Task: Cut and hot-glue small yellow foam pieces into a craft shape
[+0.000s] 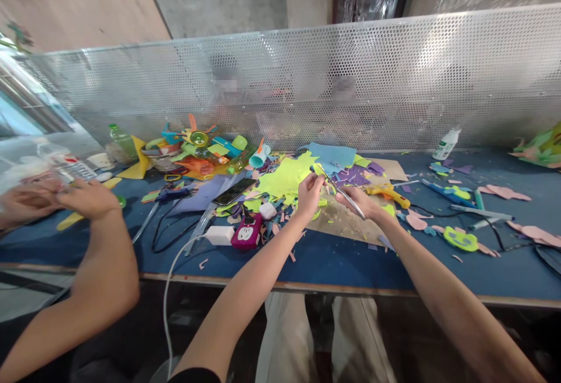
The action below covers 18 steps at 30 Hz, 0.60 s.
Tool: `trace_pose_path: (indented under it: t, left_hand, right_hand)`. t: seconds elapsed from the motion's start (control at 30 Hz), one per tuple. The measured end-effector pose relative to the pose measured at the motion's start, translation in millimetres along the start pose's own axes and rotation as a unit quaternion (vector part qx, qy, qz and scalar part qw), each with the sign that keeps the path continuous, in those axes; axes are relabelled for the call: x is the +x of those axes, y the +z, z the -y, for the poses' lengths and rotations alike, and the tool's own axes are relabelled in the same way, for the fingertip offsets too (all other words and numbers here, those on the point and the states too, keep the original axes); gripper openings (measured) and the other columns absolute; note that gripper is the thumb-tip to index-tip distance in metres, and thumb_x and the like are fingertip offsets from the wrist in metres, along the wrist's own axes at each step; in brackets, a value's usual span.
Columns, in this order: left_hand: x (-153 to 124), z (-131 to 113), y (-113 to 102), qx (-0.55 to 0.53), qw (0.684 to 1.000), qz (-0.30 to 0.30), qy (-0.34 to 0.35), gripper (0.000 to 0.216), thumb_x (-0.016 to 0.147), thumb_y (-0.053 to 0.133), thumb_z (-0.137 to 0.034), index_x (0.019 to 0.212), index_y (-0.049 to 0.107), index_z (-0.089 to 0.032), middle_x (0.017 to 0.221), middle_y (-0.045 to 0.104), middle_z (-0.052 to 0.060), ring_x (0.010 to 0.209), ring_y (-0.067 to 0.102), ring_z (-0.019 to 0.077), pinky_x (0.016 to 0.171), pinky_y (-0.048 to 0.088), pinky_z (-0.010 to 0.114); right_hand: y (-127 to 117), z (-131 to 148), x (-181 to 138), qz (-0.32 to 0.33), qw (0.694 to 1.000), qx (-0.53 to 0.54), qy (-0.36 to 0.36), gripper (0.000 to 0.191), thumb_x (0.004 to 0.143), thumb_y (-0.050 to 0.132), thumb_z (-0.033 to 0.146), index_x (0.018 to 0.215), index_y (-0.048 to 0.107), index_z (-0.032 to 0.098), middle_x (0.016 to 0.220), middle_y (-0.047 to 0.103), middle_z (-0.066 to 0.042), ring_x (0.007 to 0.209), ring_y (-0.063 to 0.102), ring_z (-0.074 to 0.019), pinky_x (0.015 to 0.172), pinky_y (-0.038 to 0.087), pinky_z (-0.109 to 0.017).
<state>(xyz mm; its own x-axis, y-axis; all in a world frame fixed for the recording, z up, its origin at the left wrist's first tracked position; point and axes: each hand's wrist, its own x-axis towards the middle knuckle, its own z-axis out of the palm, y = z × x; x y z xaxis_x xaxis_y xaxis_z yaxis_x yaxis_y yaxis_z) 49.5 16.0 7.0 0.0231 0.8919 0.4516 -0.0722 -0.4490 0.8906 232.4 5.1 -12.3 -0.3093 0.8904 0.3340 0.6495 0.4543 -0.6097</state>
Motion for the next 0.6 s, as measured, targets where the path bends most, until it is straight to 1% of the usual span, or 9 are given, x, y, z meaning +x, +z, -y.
trace_pose_path:
  t: [0.1, 0.17, 0.27, 0.33, 0.4, 0.47, 0.6]
  left_hand:
    - [1.9, 1.7, -1.2, -0.022, 1.0, -0.012, -0.007, 0.033, 0.09, 0.059, -0.042, 0.068, 0.052, -0.018, 0.061, 0.046, -0.002, 0.057, 0.041, 0.0101, 0.058, 0.033, 0.025]
    - [2.3, 2.6, -2.1, -0.014, 1.0, -0.006, -0.007, 0.035, 0.089, 0.059, -0.045, 0.068, 0.052, -0.018, 0.061, 0.046, -0.002, 0.057, 0.04, 0.0102, 0.058, 0.033, 0.025]
    - [1.0, 3.5, -2.7, 0.021, 0.999, 0.027, 0.005, 0.035, 0.09, 0.059, -0.047, 0.071, 0.055, -0.018, 0.065, 0.053, -0.001, 0.059, 0.044, 0.0106, 0.059, 0.034, 0.025]
    - [-0.5, 4.3, -2.6, 0.045, 0.997, 0.057, 0.013, 0.033, 0.09, 0.059, -0.048, 0.076, 0.058, -0.018, 0.071, 0.058, 0.001, 0.063, 0.049, 0.0114, 0.06, 0.036, 0.025]
    - [-1.7, 5.3, -2.3, 0.068, 0.994, 0.083, 0.019, 0.033, 0.09, 0.058, -0.049, 0.08, 0.06, -0.018, 0.074, 0.061, 0.001, 0.065, 0.052, 0.0123, 0.061, 0.038, 0.025]
    - [-2.3, 6.2, -1.8, 0.091, 0.99, 0.104, 0.023, 0.034, 0.09, 0.057, -0.05, 0.079, 0.06, -0.018, 0.074, 0.061, 0.001, 0.066, 0.054, 0.0129, 0.062, 0.039, 0.025]
    - [-2.7, 6.9, -0.3, 0.123, 0.984, 0.123, 0.026, 0.035, 0.088, 0.059, -0.051, 0.078, 0.06, -0.018, 0.072, 0.061, 0.001, 0.066, 0.054, 0.0138, 0.061, 0.039, 0.026]
  right_hand:
    - [1.1, 0.3, 1.4, -0.042, 0.999, 0.003, 0.006, 0.051, 0.082, 0.048, 0.072, 0.067, 0.044, 0.023, 0.057, 0.044, 0.005, 0.055, 0.042, -0.0133, 0.051, 0.028, -0.027]
    - [1.4, 2.1, 2.3, -0.089, 0.994, 0.051, 0.037, 0.048, 0.083, 0.05, 0.069, 0.069, 0.047, 0.023, 0.056, 0.047, 0.005, 0.053, 0.045, -0.0136, 0.05, 0.031, -0.027]
    - [1.4, 6.2, 3.7, -0.153, 0.972, 0.159, 0.076, 0.038, 0.083, 0.059, 0.061, 0.076, 0.052, 0.023, 0.055, 0.053, 0.004, 0.051, 0.052, -0.015, 0.05, 0.039, -0.028]
    - [1.7, 7.7, 4.9, -0.185, 0.956, 0.216, 0.065, 0.033, 0.079, 0.067, 0.054, 0.077, 0.052, 0.024, 0.058, 0.058, 0.004, 0.052, 0.055, -0.0152, 0.053, 0.043, -0.029]
    - [2.7, 6.7, 6.4, -0.203, 0.943, 0.263, 0.038, 0.03, 0.076, 0.071, 0.047, 0.076, 0.051, 0.025, 0.064, 0.063, 0.002, 0.054, 0.057, -0.015, 0.056, 0.046, -0.03]
    - [4.3, 4.0, 8.0, -0.211, 0.931, 0.297, 0.022, 0.029, 0.074, 0.074, 0.042, 0.076, 0.05, 0.025, 0.07, 0.067, 0.001, 0.055, 0.057, -0.0147, 0.057, 0.048, -0.031]
    - [6.8, 0.9, 9.7, -0.207, 0.924, 0.321, 0.018, 0.029, 0.071, 0.076, 0.035, 0.077, 0.049, 0.027, 0.075, 0.068, 0.001, 0.053, 0.055, -0.0136, 0.053, 0.046, -0.031]
